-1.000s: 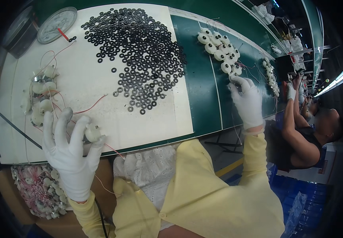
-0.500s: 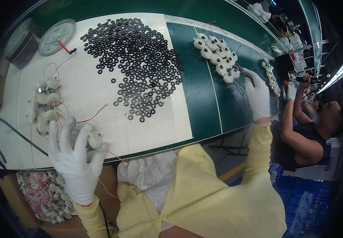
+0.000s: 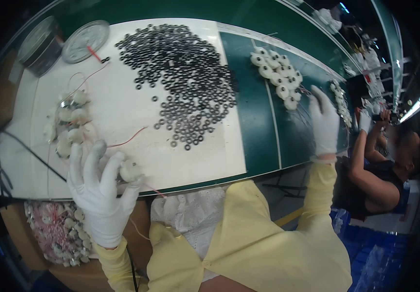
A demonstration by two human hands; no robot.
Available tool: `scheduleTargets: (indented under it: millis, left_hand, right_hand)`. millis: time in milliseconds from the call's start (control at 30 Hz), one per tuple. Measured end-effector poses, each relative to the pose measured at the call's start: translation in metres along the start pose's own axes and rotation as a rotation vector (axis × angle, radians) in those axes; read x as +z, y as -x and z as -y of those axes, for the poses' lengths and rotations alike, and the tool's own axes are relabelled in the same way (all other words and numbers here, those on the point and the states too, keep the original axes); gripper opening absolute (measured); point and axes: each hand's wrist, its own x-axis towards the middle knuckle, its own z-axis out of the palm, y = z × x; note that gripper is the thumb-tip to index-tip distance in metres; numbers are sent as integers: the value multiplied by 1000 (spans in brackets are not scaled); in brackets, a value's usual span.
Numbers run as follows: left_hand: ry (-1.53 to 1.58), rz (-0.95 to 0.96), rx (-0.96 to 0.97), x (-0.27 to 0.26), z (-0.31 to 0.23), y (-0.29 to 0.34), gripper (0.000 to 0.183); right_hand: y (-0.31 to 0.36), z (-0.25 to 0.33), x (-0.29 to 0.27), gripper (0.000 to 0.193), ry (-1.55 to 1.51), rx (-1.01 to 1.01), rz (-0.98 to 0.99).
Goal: The person assembles small white plastic components with wires by inserting black washers into them. They repeatedly pick up a component, place a washer, and set the finished unit aside on the table. The process is repetitive and performed one at a time.
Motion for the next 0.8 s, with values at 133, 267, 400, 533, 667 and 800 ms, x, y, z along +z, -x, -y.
scheduleTargets:
  millis: [133,267,400,533,667,800]
  left_hand:
    - [206,-92,52,-12,-1,-8,53]
    - [442,-97,213,-26,-4,-26,60]
    - [633,-40,281,-27,-25,-34,63]
    - [728,67,242,-31,-38,-30,61]
    - [765,198,203,-36,-56,-35,60]
    - [776,163,290,-33,-72,-38,62]
  right_hand:
    - [31,76,-7,37,-300,-45,-22]
    - [83,171,17,44,-492,-503,266]
    - [85,231,44,46,-711,-742,406]
    - [74,220,46,48,-904,-677,394]
    - [99,198,60,69,-1105,-386,334]
    - [109,190,54,78,-1631,206,725]
